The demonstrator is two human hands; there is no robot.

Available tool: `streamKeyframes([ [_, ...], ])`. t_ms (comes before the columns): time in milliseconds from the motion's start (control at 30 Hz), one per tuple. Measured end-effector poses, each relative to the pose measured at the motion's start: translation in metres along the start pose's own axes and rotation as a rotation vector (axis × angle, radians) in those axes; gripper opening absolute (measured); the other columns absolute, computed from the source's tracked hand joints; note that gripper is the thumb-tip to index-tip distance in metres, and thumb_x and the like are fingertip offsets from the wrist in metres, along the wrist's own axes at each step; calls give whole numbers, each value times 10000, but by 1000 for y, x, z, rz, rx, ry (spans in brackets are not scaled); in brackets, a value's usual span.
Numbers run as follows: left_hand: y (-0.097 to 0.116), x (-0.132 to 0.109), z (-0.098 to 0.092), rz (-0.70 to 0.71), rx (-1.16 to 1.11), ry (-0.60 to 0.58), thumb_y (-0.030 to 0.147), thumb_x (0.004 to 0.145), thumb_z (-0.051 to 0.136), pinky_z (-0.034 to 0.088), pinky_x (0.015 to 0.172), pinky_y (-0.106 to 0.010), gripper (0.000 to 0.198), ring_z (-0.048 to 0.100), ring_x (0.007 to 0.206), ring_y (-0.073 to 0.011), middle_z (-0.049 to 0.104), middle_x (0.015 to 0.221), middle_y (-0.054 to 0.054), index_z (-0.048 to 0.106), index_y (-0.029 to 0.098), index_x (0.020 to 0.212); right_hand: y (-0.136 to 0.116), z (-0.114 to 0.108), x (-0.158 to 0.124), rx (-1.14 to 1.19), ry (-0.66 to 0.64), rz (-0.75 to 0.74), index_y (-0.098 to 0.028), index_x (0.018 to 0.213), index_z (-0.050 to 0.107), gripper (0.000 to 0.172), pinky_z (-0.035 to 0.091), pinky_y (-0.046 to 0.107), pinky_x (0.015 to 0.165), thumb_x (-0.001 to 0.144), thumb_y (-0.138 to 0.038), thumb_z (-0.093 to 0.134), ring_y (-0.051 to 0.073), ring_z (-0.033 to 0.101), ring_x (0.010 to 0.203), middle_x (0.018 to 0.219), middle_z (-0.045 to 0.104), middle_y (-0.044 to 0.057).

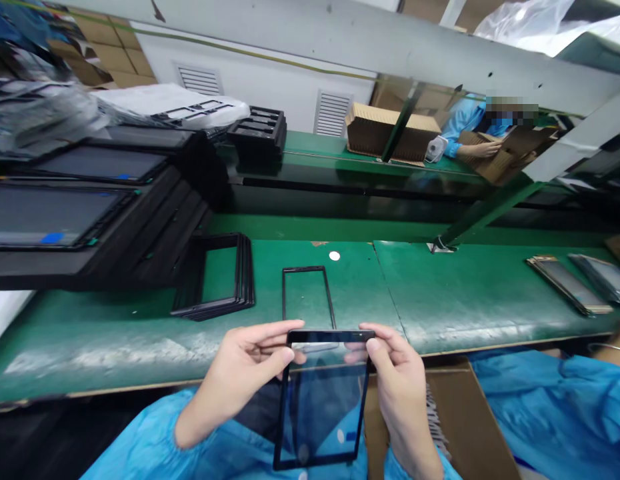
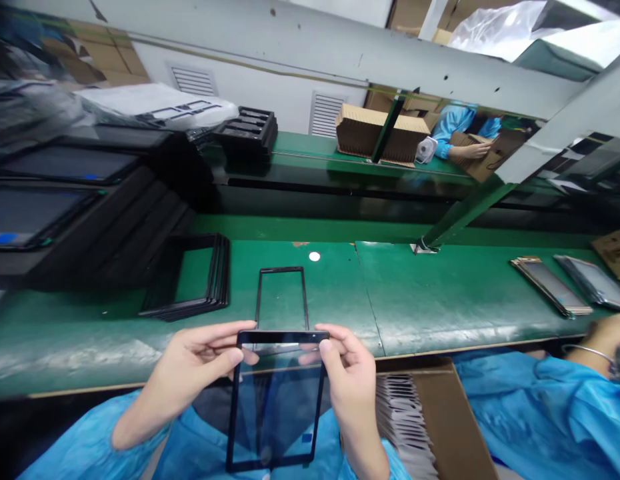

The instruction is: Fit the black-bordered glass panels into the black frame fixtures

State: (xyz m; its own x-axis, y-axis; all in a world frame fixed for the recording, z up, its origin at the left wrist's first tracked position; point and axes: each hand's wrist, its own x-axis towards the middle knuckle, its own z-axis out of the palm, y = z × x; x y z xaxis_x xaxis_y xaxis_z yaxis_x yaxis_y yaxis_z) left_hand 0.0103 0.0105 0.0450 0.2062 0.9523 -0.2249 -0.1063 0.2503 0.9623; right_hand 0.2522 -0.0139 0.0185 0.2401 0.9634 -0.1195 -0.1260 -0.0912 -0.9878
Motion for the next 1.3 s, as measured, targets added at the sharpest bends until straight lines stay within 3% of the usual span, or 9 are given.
streamKeyframes([
  [200,2,0,2,-23,-10,16,270,745,910,615,573,-171,401,839,734,-231,856,776,-89,861,180,1133,-3,4,-6,-22,9,1,-230,1052,805,332,669,351,782,901,-525,781,240,819,717,656,816,45],
  [533,-6,-1,2,-11,22,47,369,785,889,637,579,-259,436,830,723,-274,853,780,-106,854,175,1174,7,1,-1,-10,25,44,-213,1056,809,328,657,384,805,880,-490,795,270,831,734,688,828,62],
  [833,-7,-1,0,-35,0,78,299,756,896,636,605,-238,385,836,731,-256,852,768,-95,863,166,1116,0,10,-5,-47,43,34,-204,1029,806,336,669,377,739,876,-504,794,260,810,649,656,811,58],
  [1133,-3,-3,1,-54,-3,105,262,744,873,595,520,-195,384,834,709,-251,842,746,-91,858,155,1113,13,8,-2,-29,33,70,-196,1065,801,346,661,382,772,887,-493,797,254,822,681,769,847,82],
  [1300,-7,0,-1,-31,30,105,278,758,856,603,524,-216,401,826,703,-256,835,728,-89,847,148,1137,11,14,-1,-28,26,54,-196,1051,806,356,662,359,717,886,-510,790,258,822,668,710,833,74],
])
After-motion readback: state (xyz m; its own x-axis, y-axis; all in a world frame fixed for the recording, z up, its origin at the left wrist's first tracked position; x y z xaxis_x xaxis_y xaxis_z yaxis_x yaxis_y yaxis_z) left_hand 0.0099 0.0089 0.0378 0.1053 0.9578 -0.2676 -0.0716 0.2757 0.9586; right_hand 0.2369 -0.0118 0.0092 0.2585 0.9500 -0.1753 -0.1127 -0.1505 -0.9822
